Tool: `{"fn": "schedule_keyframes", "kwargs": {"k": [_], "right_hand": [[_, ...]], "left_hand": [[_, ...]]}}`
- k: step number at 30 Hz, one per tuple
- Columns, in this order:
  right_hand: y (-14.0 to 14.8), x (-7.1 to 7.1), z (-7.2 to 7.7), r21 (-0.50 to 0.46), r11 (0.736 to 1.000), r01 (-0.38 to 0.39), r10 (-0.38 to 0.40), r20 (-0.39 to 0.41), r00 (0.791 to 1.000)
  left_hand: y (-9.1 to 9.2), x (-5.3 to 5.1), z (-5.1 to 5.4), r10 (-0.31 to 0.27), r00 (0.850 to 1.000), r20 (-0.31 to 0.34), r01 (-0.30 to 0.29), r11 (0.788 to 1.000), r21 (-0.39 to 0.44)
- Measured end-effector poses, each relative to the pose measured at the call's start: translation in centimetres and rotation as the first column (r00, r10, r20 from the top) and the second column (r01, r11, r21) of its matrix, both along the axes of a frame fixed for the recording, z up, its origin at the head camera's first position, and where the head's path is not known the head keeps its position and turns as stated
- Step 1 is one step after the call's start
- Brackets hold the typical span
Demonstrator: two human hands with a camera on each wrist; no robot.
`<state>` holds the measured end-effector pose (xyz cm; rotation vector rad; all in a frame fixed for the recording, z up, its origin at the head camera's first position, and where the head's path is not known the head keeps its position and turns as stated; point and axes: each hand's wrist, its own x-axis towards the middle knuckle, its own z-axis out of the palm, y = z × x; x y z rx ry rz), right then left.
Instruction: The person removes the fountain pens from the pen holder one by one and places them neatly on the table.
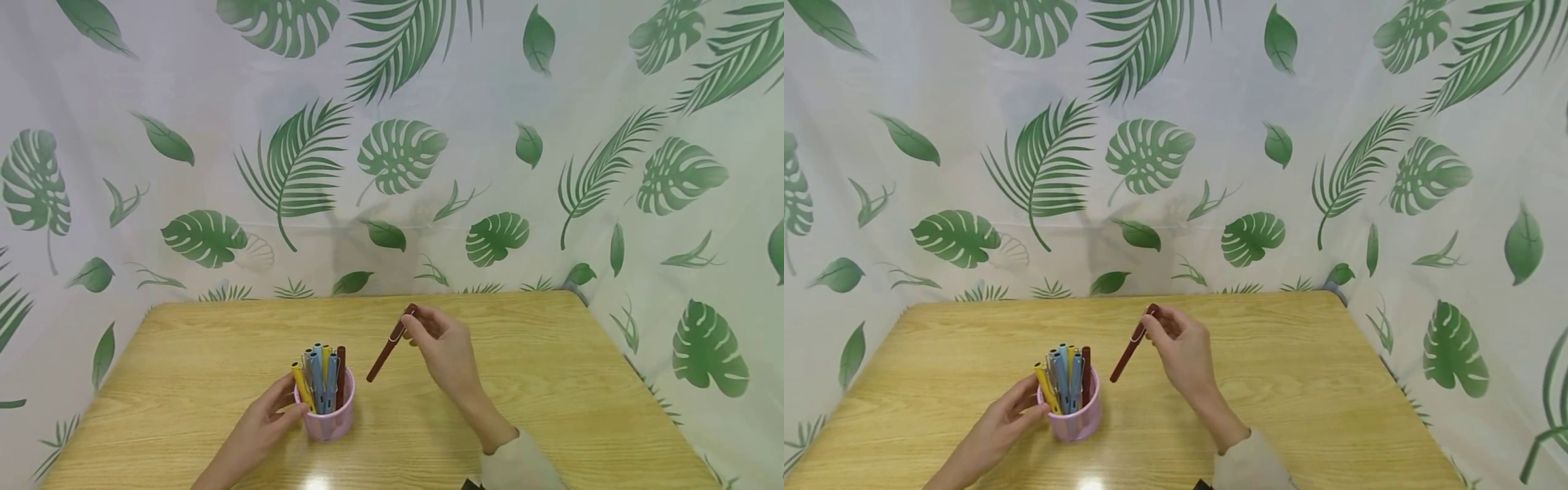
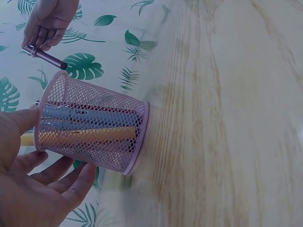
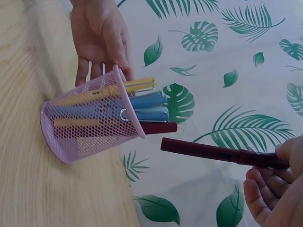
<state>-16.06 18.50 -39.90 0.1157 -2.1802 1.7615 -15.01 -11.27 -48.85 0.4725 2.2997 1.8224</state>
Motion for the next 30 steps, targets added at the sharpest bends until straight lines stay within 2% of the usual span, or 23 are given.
{"fn": "schedule_keyframes", "kwargs": {"k": [8, 16, 24, 30], "right_hand": [[2.2, 0.0, 0.2, 0.022, 1.0, 0.015, -0.014, -0.004, 1.0], [3.5, -0.3, -0.3, 0.033, 0.999, 0.025, -0.025, 0.009, 1.0], [3.5, -0.9, -1.5, 0.024, 0.999, 0.038, -0.04, 0.08, 0.996], [3.3, -1.4, -3.0, 0.01, 1.0, 0.012, -0.013, 0.104, 0.995]], "left_hand": [[0.1, -0.1, 0.0, 0.011, 1.0, 0.005, -0.011, 1.0, -0.026], [0.1, -0.1, 0.1, 0.005, 1.0, 0.009, -0.005, 1.0, -0.03], [0.0, -0.1, -0.1, 0.008, 1.0, 0.009, -0.008, 1.0, -0.031], [0.0, -0.1, -0.1, 0.014, 1.0, 0.009, -0.014, 1.0, -0.023]]}}
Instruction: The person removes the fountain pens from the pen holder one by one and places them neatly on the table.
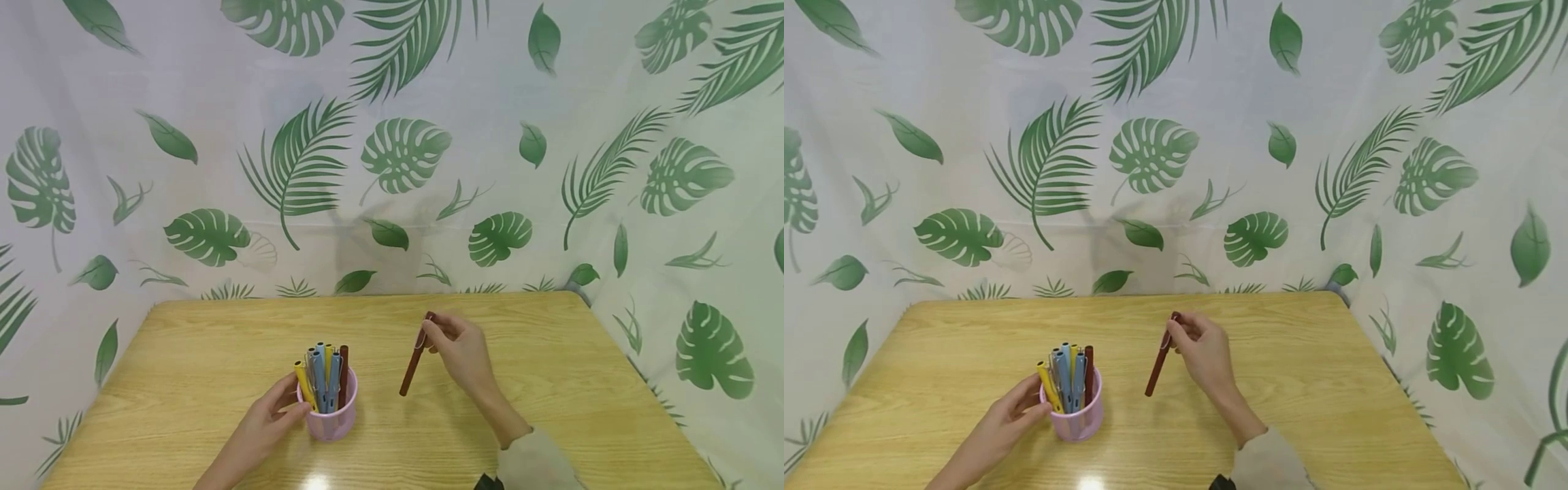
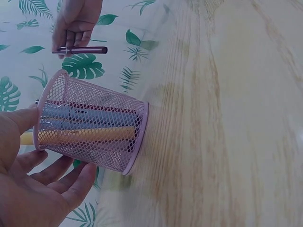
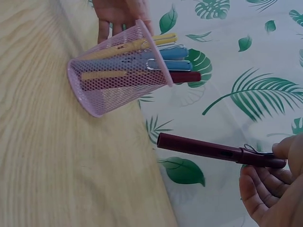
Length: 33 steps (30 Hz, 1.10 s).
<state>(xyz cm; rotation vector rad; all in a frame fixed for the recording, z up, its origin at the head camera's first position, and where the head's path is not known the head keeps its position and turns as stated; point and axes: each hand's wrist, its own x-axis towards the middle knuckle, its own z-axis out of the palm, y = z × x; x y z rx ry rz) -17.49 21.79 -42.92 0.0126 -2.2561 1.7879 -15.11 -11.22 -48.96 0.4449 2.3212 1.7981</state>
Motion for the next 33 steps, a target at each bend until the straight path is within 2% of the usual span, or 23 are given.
{"fn": "schedule_keyframes", "kwargs": {"k": [8, 18, 26, 33], "right_hand": [[-0.6, -0.4, -2.2, 0.05, 0.999, -0.01, 0.008, 0.039, 0.999], [-1.9, -0.2, -4.1, 0.036, 0.998, -0.045, 0.041, 0.11, 0.993], [-2.9, -0.2, -5.2, 0.041, 0.999, -0.029, 0.02, 0.197, 0.98], [-3.2, -0.3, -5.8, 0.06, 0.997, -0.051, 0.035, 0.232, 0.972]], "left_hand": [[-0.1, 0.1, 0.1, 0.01, 1.0, 0.008, -0.01, 1.0, 0.003], [-0.1, 0.0, -0.1, 0.015, 1.0, 0.009, -0.015, 1.0, 0.002], [0.0, 0.1, 0.1, 0.016, 1.0, 0.002, -0.016, 1.0, 0.005], [-0.1, 0.1, 0.1, 0.012, 1.0, 0.011, -0.012, 1.0, 0.003]]}}
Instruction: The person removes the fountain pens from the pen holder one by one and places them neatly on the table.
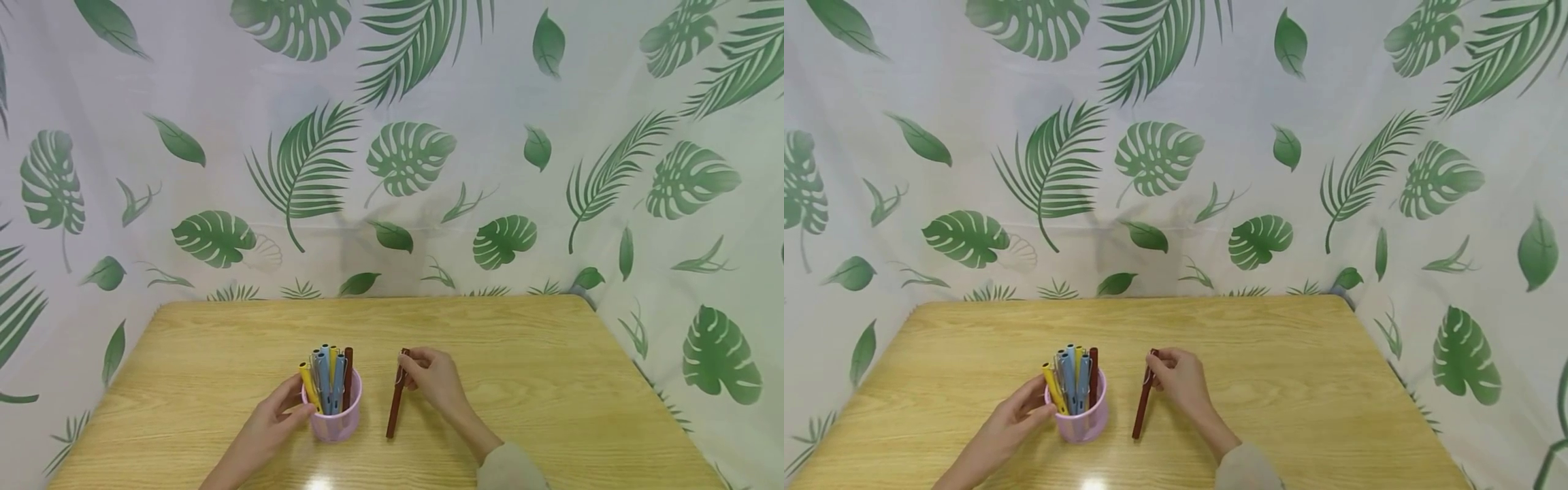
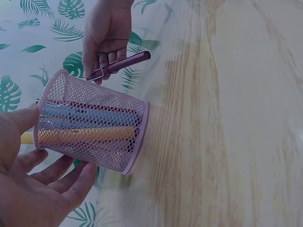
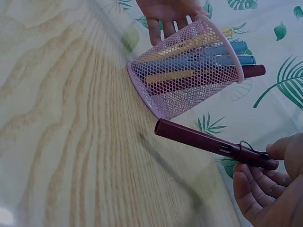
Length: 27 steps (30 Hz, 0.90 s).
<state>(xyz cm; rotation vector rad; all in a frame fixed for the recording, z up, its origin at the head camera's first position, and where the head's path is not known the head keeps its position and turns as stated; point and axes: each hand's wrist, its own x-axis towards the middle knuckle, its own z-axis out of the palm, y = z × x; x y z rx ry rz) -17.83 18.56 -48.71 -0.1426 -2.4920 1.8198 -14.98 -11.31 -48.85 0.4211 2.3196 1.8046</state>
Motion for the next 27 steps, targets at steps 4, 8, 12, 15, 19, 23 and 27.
{"fn": "schedule_keyframes", "kwargs": {"k": [4, 8, 12, 15, 19, 23, 27], "right_hand": [[-0.1, -0.1, -0.3, 0.014, 1.0, -0.003, 0.003, 0.015, 1.0], [-0.3, -0.1, -0.5, 0.023, 1.0, -0.005, 0.005, 0.019, 1.0], [-0.5, -0.2, -0.8, 0.03, 0.999, -0.016, 0.015, 0.025, 1.0], [-0.7, -0.3, -0.9, 0.025, 0.999, -0.025, 0.024, 0.026, 0.999], [-0.9, -0.4, -1.1, 0.014, 0.999, -0.029, 0.029, 0.021, 0.999], [-1.2, -0.4, -1.4, 0.006, 1.0, -0.028, 0.028, 0.02, 0.999], [-1.5, -0.5, -1.7, 0.0, 1.0, -0.023, 0.023, 0.025, 0.999]], "left_hand": [[0.0, 0.0, 0.0, -0.009, 1.0, 0.001, 0.009, 1.0, -0.006], [0.0, -0.1, 0.0, -0.021, 1.0, -0.008, 0.021, 1.0, -0.014], [0.0, -0.1, 0.0, -0.017, 1.0, -0.005, 0.017, 1.0, -0.018], [0.1, 0.0, 0.1, -0.001, 1.0, -0.002, 0.001, 1.0, -0.021], [0.2, 0.1, 0.2, 0.016, 1.0, -0.003, -0.016, 1.0, -0.019], [0.2, 0.1, 0.2, 0.017, 1.0, -0.003, -0.017, 1.0, -0.014], [0.2, 0.1, 0.2, 0.014, 1.0, -0.004, -0.014, 1.0, -0.015]]}}
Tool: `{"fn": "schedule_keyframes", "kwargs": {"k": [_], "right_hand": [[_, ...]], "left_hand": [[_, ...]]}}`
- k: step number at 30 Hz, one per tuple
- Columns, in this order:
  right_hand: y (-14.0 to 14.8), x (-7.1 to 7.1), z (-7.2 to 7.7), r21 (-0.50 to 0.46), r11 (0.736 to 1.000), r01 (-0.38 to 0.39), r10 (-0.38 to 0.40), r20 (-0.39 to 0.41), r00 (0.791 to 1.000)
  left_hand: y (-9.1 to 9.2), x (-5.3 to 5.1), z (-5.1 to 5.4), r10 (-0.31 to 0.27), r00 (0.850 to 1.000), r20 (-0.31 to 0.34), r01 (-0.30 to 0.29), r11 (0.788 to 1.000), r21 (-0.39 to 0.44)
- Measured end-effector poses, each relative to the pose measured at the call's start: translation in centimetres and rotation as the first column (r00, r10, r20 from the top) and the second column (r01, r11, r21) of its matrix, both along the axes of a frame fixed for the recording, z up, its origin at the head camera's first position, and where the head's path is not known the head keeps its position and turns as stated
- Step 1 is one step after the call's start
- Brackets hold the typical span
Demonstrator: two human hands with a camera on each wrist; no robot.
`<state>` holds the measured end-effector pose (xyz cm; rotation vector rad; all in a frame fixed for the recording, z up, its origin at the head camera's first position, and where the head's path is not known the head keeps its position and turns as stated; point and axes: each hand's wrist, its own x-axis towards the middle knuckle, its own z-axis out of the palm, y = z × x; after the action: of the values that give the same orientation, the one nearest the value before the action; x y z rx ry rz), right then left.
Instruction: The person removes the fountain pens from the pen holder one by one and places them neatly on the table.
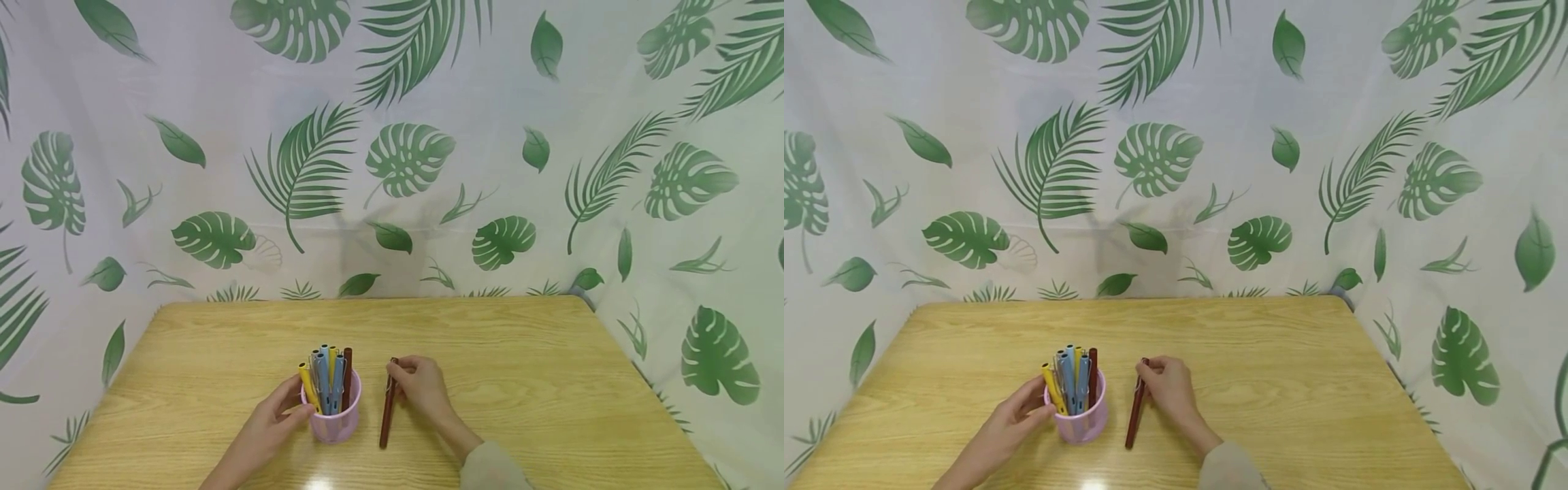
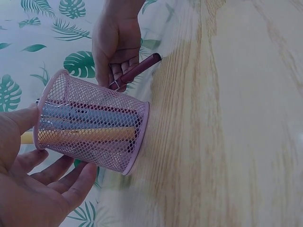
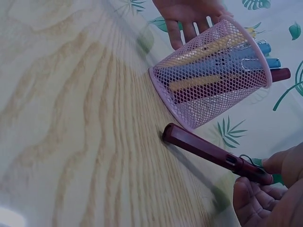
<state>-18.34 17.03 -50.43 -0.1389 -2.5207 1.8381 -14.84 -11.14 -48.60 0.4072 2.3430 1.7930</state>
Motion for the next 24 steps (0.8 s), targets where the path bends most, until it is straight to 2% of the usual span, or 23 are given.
{"fn": "schedule_keyframes", "kwargs": {"k": [15, 24], "right_hand": [[-0.75, 0.14, -0.52, 0.009, 1.0, -0.024, 0.024, 0.042, 0.999], [-0.87, -0.11, -0.72, 0.063, 0.998, -0.031, 0.027, 0.059, 0.998]], "left_hand": [[-0.04, -0.04, -0.15, -0.005, 1.0, 0.0, 0.005, 1.0, 0.014], [-0.03, -0.04, -0.16, 0.004, 1.0, 0.002, -0.004, 1.0, 0.011]]}}
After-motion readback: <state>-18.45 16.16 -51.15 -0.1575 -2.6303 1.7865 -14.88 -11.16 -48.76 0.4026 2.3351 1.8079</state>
